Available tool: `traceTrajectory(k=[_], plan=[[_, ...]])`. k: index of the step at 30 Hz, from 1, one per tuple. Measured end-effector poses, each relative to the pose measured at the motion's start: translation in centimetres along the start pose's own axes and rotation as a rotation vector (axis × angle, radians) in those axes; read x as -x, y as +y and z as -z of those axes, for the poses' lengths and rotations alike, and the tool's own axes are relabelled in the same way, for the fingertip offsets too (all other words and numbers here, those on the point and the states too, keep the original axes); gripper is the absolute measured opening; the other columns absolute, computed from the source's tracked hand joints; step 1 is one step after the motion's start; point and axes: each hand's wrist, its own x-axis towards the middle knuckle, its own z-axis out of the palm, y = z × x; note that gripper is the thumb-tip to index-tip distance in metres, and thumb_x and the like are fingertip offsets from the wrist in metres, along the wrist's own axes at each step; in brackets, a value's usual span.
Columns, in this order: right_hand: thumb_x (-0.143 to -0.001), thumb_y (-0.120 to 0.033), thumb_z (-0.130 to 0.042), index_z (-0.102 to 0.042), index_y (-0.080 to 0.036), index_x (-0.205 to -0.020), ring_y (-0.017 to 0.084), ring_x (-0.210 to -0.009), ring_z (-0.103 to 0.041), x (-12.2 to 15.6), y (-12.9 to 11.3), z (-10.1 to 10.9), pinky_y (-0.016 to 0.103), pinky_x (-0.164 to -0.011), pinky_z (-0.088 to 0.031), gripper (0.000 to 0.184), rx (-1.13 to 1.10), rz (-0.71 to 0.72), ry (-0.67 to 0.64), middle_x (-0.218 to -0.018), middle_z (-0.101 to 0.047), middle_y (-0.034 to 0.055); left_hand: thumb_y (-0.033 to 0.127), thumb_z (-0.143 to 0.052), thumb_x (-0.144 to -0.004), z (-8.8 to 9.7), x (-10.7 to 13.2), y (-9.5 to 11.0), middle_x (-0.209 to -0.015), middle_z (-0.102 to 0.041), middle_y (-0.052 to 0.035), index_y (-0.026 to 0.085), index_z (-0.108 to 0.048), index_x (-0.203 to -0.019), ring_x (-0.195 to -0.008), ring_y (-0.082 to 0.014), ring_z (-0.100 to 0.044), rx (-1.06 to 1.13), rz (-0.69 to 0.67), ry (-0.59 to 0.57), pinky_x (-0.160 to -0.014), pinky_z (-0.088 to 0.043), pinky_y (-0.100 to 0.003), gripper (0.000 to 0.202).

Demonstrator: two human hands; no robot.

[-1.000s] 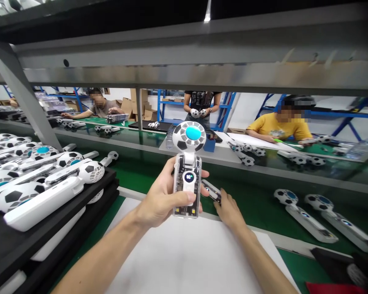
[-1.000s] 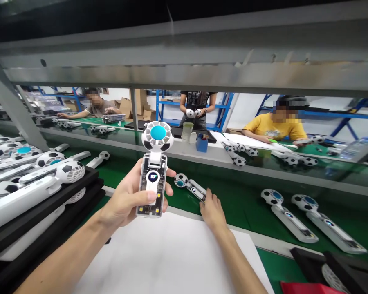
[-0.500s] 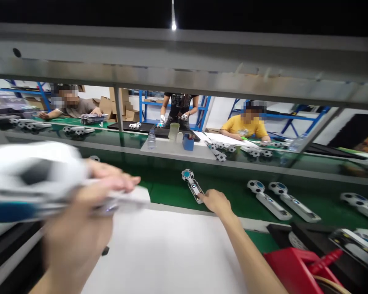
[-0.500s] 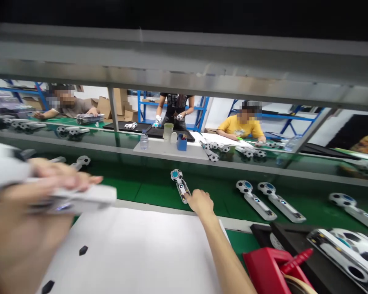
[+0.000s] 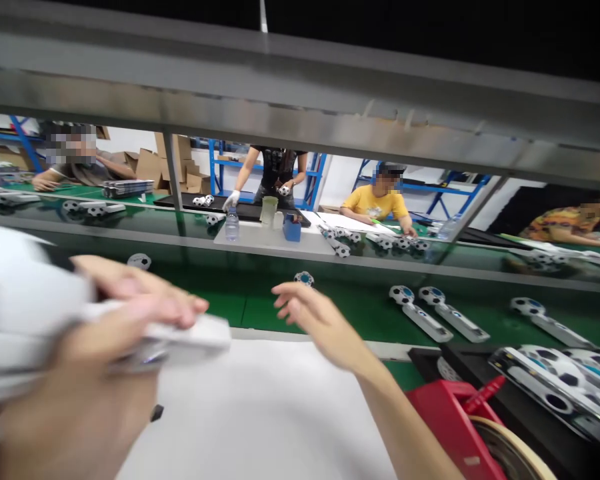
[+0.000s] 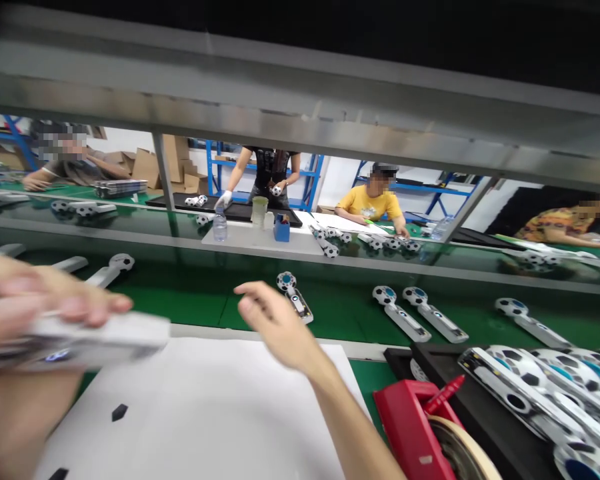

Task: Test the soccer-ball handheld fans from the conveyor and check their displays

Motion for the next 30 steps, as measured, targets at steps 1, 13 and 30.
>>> traceTrajectory(k=[1, 13, 30], plan=[[-0.098, -0.058, -0.044, -0.054, -0.024, -0.134, 0.019, -0.1, -0.066, 0.6, -1.2, -1.4, 0.031, -0.084, -0.055, 0.05, -0.191, 0.058, -0.184, -0.12, -0.064, 0.0076, 0.024, -0.071, -0.081, -1.1, -0.4, 0.0, -0.074, -0.062, 0.0037, 0.026, -0.062, -0.084, -0.076, -0.0166, -0.062, 0.048, 0.01, -0.003, -0.08, -0.057, -0.034, 0.01], [-0.094, -0.052, -0.06, -0.058, -0.02, -0.099, 0.013, -0.05, -0.058, 0.6, -4.1, -1.4, 0.023, -0.041, -0.047, 0.033, -0.709, 0.083, 0.352, -0.071, -0.063, -0.0006, 0.033, -0.087, -0.063, -0.7, -4.1, -0.8, -0.097, -0.066, -0.0025, 0.025, -0.059, -0.119, -0.071, -0.0142, -0.063, -0.151, 0.011, -0.204, -0.057, -0.054, -0.021, 0.063], [-0.1, -0.041, -0.053, -0.07, -0.02, -0.107, 0.014, -0.093, -0.061, -4.9, -11.1, 3.5, 0.021, -0.079, -0.045, 0.028, 0.231, 0.4, -0.036, -0.107, -0.068, 0.0011, 0.026, -0.082, -0.068, -3.3, -2.4, -7.8, -0.085, -0.057, 0.001, 0.017, -0.055, -0.102, -0.074, -0.0122, -0.051, -0.109, 0.334, -0.88, -0.064, -0.041, -0.025, 0.044]])
